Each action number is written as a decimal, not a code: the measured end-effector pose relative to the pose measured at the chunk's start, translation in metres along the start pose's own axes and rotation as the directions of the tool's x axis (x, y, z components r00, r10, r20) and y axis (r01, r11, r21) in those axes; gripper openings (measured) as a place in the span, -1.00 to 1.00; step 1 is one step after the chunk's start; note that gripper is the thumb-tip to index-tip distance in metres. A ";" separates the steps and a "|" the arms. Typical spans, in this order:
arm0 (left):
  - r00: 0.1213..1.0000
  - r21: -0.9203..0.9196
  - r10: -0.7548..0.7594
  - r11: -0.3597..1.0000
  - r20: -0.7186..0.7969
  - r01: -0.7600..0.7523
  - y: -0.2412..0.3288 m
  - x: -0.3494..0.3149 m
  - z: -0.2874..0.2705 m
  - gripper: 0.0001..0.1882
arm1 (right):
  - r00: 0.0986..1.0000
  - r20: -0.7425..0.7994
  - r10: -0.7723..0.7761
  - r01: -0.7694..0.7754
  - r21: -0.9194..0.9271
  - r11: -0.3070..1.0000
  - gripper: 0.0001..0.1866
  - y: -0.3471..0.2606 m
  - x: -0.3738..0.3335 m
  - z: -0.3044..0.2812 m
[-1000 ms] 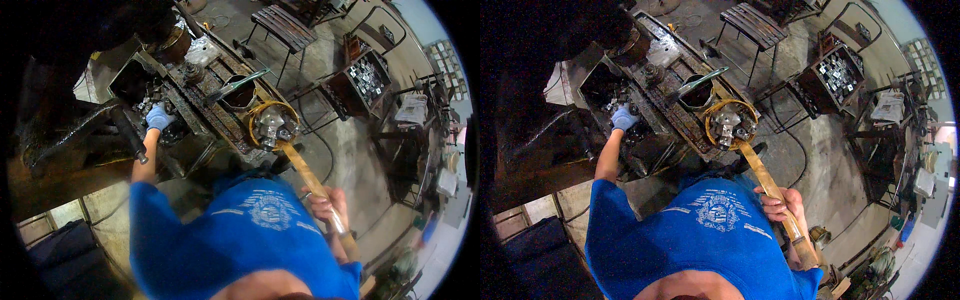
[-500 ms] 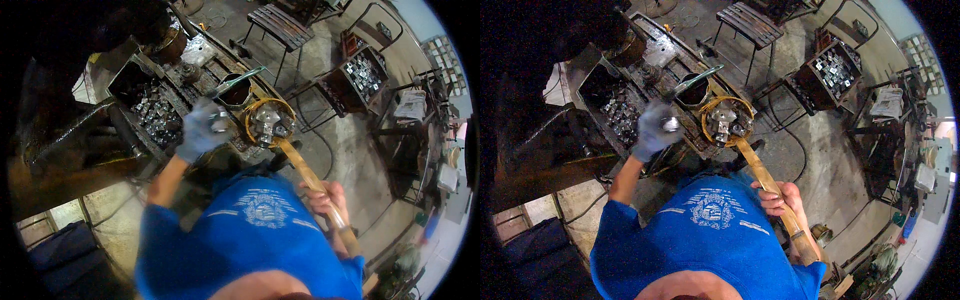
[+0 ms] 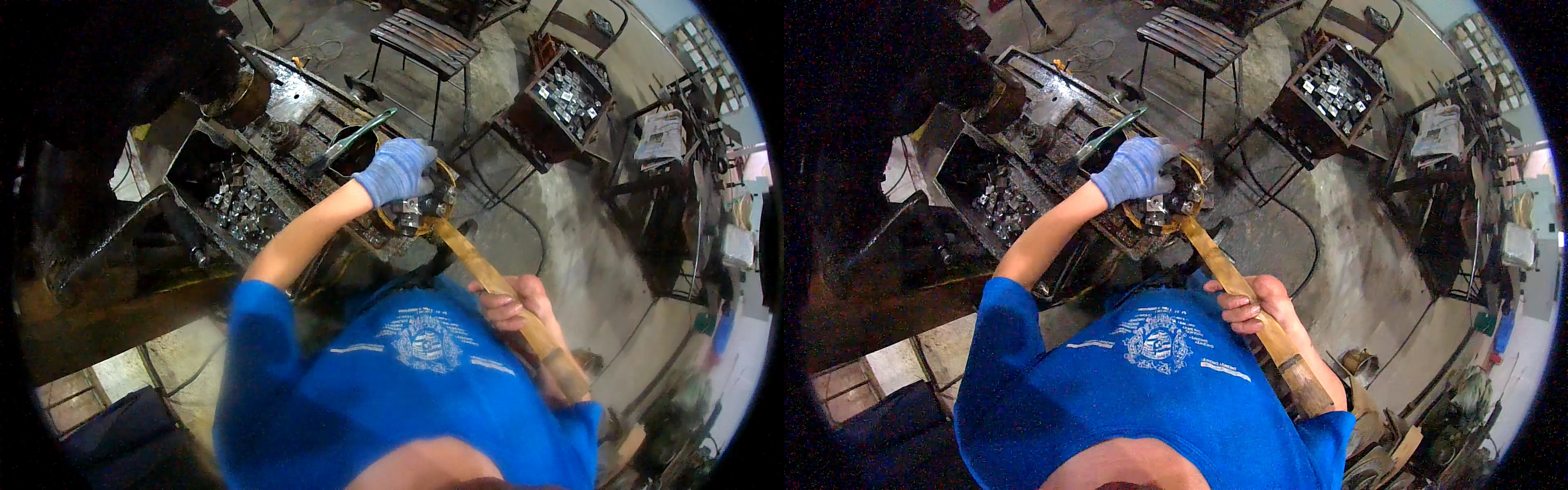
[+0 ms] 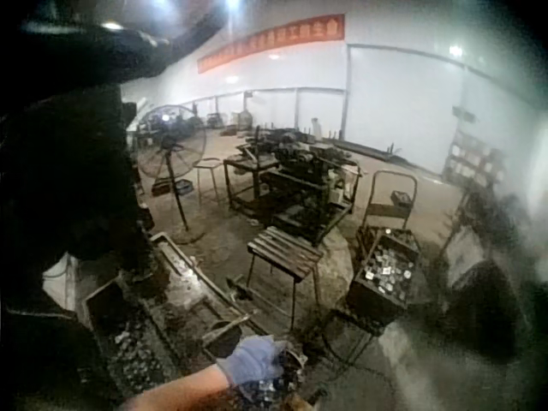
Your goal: The person picks up small metal pieces from a cluttered workbench using gloved hands and places them into a long-handled strainer. They then carry the strainer to a metal bucket and dump the contents inside, repeating this process multiple times.
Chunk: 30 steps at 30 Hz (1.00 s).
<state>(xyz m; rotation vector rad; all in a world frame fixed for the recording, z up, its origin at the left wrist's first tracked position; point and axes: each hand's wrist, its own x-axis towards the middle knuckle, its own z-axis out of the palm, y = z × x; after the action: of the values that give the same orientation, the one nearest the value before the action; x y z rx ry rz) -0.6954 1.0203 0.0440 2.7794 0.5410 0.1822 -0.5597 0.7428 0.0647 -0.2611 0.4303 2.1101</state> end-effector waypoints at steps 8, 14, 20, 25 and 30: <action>0.972 -0.105 0.217 0.969 -0.085 -0.226 0.043 -0.041 0.003 -0.65 | 1.000 0.010 -0.004 0.003 0.013 1.000 -0.31 -0.001 -0.002 0.007; 0.974 0.146 0.219 0.963 0.055 -0.225 0.044 -0.040 0.016 -0.78 | 1.000 -0.001 0.002 -0.002 -0.013 1.000 -0.31 -0.003 -0.001 0.003; 0.964 0.248 0.260 0.939 -0.055 -0.239 0.042 -0.045 0.028 -0.83 | 0.999 -0.044 -0.022 0.023 0.019 1.000 -0.34 0.001 -0.001 0.007; 0.975 0.184 0.181 0.970 -0.129 -0.156 0.046 -0.042 0.021 -0.84 | 1.000 -0.028 -0.013 0.014 0.007 1.000 -0.37 -0.002 -0.001 0.008; 0.977 0.159 0.108 0.984 -0.182 -0.079 0.038 -0.032 0.020 -0.79 | 1.000 -0.026 -0.006 0.006 0.029 1.000 -0.39 0.000 -0.001 0.008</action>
<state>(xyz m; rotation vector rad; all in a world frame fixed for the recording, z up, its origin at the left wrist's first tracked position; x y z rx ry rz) -0.7080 0.9691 0.0348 2.9562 0.4873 0.4498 -0.5595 0.7456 0.0722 -0.2729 0.4746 2.0949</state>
